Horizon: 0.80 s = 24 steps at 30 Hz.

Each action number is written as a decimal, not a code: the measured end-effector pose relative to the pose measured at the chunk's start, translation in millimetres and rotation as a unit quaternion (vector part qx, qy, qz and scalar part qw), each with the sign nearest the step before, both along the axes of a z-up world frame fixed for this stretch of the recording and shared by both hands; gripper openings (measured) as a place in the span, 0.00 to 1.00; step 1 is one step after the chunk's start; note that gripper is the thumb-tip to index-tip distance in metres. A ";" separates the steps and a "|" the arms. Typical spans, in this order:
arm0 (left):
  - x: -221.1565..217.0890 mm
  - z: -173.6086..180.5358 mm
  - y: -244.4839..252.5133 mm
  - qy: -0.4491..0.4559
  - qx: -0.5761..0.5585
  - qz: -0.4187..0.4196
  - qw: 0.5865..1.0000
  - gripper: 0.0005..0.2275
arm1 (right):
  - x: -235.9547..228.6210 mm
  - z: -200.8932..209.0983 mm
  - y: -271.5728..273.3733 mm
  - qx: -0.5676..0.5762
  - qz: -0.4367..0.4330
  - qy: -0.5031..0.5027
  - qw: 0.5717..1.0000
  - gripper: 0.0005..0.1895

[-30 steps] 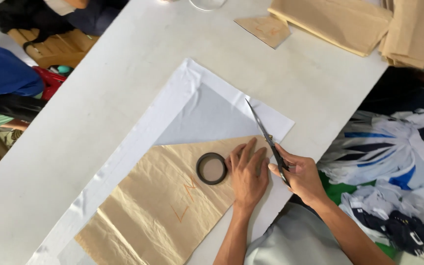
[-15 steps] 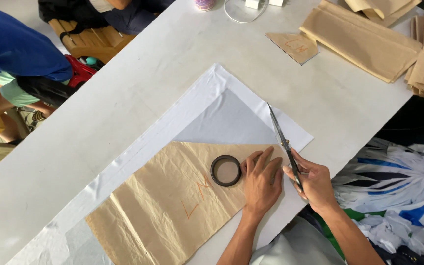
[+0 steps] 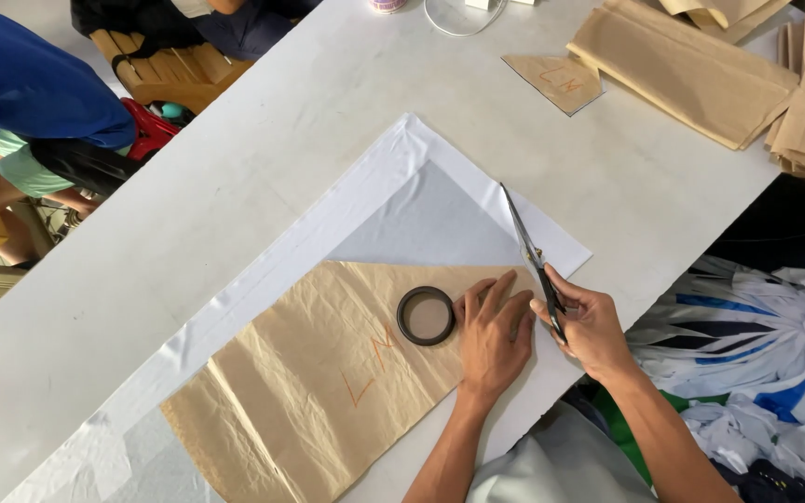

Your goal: The person uses scissors to cut a piece of white fabric following the outline of a brown paper pattern labeled 'LM'. They trim the fabric along the pattern's edges, then reposition the pattern to cut a second piece of fabric.

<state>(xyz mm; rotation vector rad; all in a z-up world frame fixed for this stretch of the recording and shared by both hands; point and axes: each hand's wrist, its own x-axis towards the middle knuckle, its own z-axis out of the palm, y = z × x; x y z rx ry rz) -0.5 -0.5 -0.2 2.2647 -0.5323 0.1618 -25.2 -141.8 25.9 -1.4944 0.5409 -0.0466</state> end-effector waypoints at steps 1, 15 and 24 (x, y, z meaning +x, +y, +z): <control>-0.1 0.4 -0.1 -0.003 0.000 -0.002 1.000 0.10 | -1.5 -2.9 -2.0 0.011 -0.005 0.002 1.000 0.30; -3.5 -4.5 1.3 -0.048 -0.044 -0.011 0.998 0.06 | -18.7 2.4 -59.8 -0.032 -0.098 0.038 0.994 0.37; -0.1 3.9 -13.3 -0.062 0.004 0.031 0.998 0.07 | -56.1 -0.4 -120.8 0.003 0.052 -0.002 0.999 0.35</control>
